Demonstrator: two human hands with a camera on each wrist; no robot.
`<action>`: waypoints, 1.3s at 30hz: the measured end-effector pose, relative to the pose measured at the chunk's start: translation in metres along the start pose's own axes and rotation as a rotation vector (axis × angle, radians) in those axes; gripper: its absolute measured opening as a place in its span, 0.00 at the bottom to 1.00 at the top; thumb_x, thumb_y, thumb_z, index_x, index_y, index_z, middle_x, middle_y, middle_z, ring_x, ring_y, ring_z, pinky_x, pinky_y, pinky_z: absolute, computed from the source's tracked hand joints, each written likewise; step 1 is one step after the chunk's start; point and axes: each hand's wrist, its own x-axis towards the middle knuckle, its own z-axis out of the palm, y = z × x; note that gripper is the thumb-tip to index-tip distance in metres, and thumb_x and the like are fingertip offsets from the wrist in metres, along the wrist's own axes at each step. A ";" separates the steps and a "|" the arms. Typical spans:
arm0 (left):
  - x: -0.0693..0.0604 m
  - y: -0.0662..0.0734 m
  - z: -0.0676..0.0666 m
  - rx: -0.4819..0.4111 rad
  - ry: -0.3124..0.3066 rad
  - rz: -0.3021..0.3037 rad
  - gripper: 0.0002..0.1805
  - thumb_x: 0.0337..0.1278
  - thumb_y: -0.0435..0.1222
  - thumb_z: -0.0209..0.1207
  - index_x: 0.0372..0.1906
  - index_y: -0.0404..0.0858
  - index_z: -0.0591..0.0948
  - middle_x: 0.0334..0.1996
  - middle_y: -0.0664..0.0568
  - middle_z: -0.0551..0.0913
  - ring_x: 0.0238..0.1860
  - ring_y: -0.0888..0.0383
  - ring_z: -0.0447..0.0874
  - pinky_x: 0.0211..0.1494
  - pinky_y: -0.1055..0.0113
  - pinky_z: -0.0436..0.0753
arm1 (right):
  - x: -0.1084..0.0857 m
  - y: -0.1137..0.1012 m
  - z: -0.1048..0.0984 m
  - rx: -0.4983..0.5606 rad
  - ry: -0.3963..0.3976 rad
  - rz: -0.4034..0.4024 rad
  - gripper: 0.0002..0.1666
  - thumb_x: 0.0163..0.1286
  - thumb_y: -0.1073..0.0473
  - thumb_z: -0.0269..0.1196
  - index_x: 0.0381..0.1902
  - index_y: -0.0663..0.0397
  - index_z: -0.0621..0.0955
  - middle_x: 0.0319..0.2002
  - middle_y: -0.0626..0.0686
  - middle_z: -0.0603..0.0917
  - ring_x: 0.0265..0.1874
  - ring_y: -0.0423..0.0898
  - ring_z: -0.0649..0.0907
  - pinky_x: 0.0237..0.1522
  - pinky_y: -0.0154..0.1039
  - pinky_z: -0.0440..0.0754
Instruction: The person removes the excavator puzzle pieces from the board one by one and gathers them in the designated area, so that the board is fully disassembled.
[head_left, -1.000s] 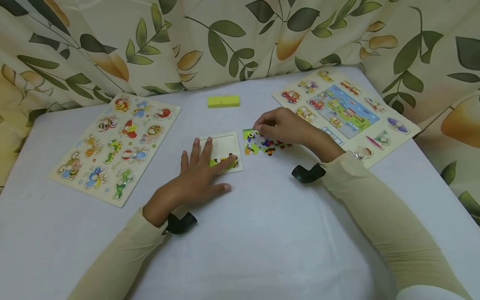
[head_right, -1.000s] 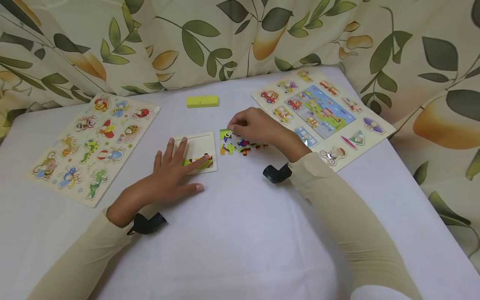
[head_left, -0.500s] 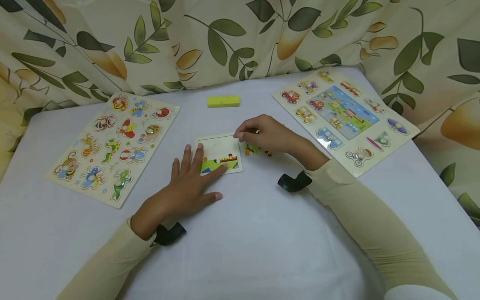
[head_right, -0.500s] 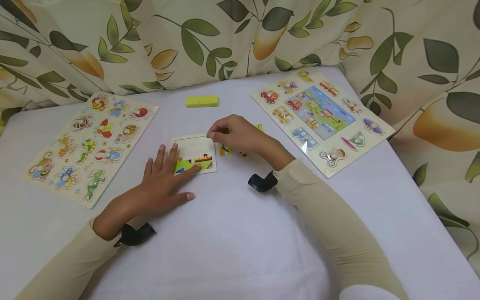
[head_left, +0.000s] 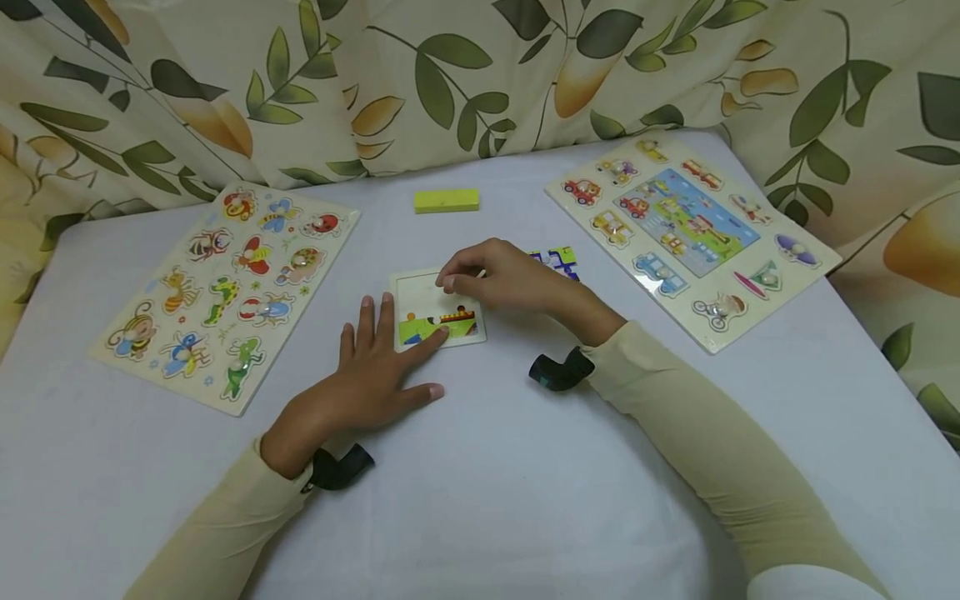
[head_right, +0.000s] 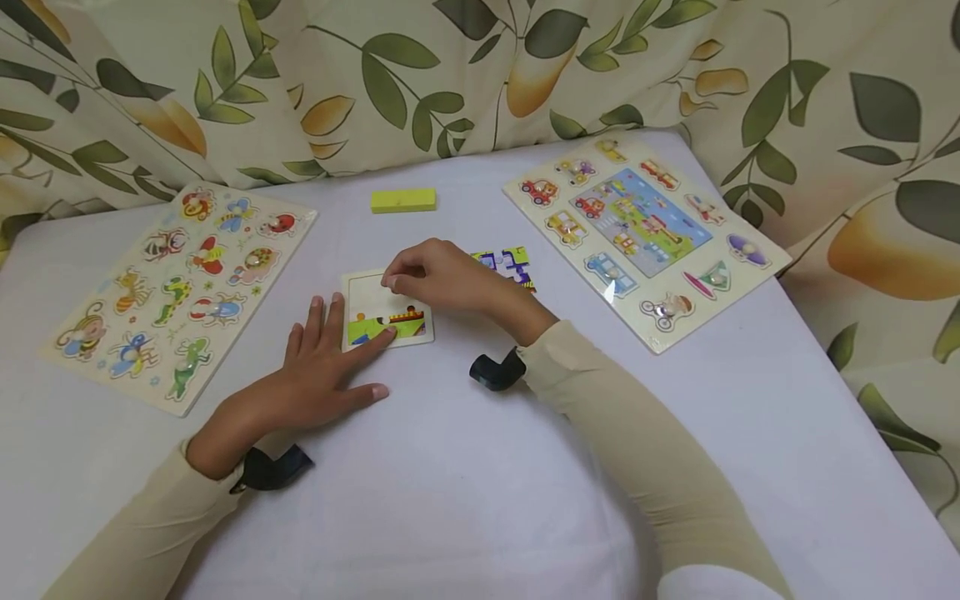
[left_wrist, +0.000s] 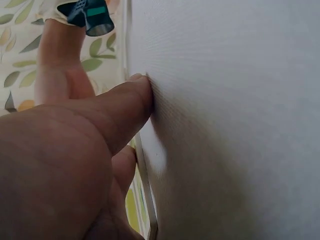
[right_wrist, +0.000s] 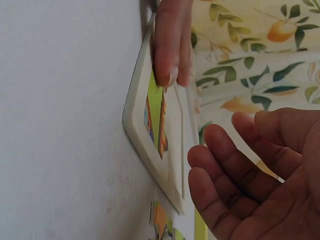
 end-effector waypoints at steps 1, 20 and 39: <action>0.000 0.000 0.000 0.000 -0.002 0.000 0.41 0.61 0.60 0.57 0.76 0.61 0.56 0.73 0.35 0.19 0.69 0.38 0.08 0.65 0.32 0.29 | 0.001 -0.001 0.001 0.002 -0.004 -0.005 0.12 0.73 0.59 0.58 0.47 0.59 0.85 0.40 0.49 0.84 0.39 0.44 0.76 0.43 0.39 0.73; 0.001 -0.004 -0.002 -0.012 -0.038 0.014 0.40 0.63 0.61 0.53 0.76 0.60 0.54 0.72 0.38 0.16 0.69 0.38 0.08 0.62 0.30 0.25 | 0.021 -0.010 0.024 0.058 -0.118 0.026 0.14 0.76 0.58 0.55 0.49 0.57 0.83 0.43 0.50 0.84 0.40 0.44 0.77 0.42 0.37 0.73; -0.001 -0.005 0.002 -0.031 -0.018 0.047 0.38 0.65 0.60 0.52 0.76 0.59 0.55 0.72 0.39 0.16 0.69 0.38 0.08 0.61 0.29 0.25 | 0.027 -0.015 0.036 0.007 -0.121 0.026 0.14 0.76 0.56 0.54 0.46 0.56 0.84 0.38 0.50 0.84 0.42 0.44 0.76 0.46 0.38 0.73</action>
